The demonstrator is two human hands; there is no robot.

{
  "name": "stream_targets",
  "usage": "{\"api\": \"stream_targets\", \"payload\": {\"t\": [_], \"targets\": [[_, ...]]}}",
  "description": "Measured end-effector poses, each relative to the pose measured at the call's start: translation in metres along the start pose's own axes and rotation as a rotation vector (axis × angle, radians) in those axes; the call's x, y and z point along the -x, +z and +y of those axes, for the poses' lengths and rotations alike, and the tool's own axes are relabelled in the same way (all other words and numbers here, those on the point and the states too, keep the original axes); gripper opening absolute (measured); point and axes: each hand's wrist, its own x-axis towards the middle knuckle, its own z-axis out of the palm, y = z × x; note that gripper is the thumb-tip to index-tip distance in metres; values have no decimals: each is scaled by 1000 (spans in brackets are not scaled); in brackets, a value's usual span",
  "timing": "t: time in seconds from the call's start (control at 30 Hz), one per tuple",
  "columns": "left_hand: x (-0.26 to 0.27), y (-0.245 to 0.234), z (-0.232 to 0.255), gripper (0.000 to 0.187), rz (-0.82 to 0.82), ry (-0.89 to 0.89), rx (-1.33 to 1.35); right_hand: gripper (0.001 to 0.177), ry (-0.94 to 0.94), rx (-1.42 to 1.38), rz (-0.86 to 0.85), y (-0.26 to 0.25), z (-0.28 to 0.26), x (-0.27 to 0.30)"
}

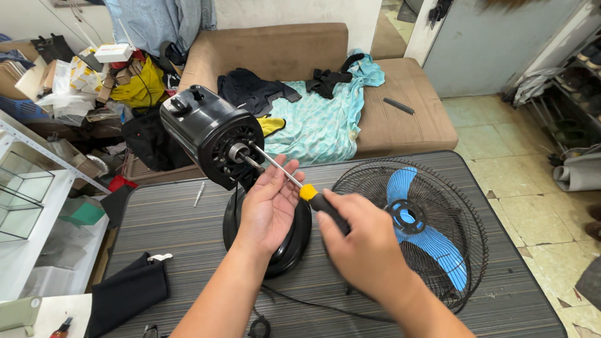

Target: The person assembles a table fan by attaching the motor housing to the base, securing it with a screwdriver, and then mounting the fan blades and protective cages. The person uses a screwdriver to tighten the motor shaft and aligns the components before final assembly.

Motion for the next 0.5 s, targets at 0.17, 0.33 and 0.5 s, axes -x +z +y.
{"api": "stream_targets", "payload": {"t": [0.17,0.33,0.5], "targets": [[-4,1,-4,16,25,43,-80,36,595,-597,-182,-8,16,-18],[-4,12,-6,16,12,107,-102,38,-484,282,148,-8,6,13],[0,19,1,16,98,35,-117,27,-7,70,97,-5,1,4]]}}
